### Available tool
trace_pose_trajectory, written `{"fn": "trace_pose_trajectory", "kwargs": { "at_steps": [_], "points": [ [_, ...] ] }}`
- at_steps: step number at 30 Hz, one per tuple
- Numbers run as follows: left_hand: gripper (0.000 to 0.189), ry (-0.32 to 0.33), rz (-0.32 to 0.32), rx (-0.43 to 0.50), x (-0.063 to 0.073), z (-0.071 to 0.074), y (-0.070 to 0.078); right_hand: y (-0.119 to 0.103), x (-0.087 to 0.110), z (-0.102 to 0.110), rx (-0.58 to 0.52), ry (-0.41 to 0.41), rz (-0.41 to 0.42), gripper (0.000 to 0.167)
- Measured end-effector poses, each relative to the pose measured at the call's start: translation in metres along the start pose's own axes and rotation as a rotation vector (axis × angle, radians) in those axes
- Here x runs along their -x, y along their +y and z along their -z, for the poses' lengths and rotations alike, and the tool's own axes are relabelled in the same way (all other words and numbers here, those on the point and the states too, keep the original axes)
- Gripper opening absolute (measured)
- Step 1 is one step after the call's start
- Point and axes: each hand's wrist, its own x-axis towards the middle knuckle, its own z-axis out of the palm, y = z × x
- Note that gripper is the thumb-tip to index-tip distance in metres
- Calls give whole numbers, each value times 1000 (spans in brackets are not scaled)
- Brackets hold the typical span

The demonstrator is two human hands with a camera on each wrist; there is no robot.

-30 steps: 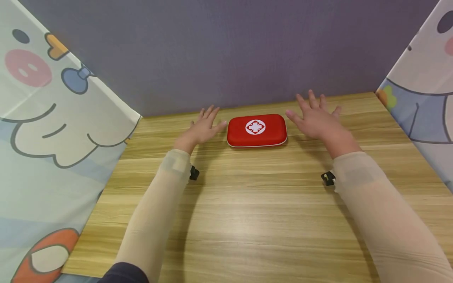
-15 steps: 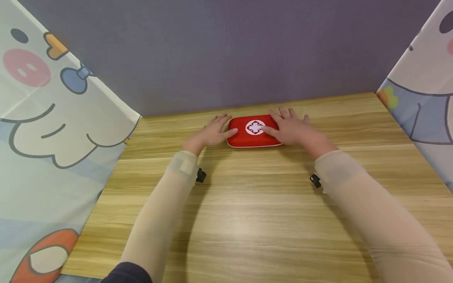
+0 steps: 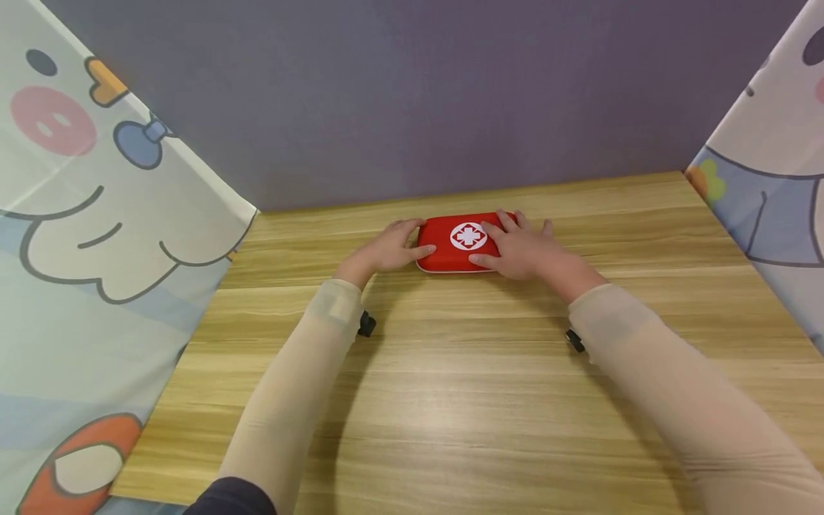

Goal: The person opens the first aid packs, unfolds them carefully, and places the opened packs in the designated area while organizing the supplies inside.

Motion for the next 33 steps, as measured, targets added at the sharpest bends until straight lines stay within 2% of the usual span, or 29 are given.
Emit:
{"fn": "trace_pose_trajectory", "kwargs": {
  "at_steps": [7, 14, 18, 20, 23, 25, 28, 33],
  "points": [
    [80, -12, -17, 3, -1, -2, 0, -7, -6, -2, 41, 79, 82, 90],
    [80, -24, -34, -1, -4, -4, 4, 0, -9, -6, 6, 157, 177, 82],
    [70, -3, -58, 112, -10, 0, 0, 1, -9, -2, -18, 166, 192, 78],
    [57, 29, -58, 185, -15, 2, -5, -1, -8, 0, -25, 158, 194, 77],
    [43, 53, -36, 234, -25, 3, -12, -5, -8, 2, -36, 133, 188, 77],
    [41, 33, -36, 227, -32, 2, -15, -7, -6, 3, -39, 121, 180, 76],
    [49, -29, -62, 205, -40, 1, -17, -9, -5, 3, -39, 102, 165, 76],
    [62, -87, -103, 157, -43, 2, -18, -13, 5, 1, -16, 93, 184, 75]
  ]
}}
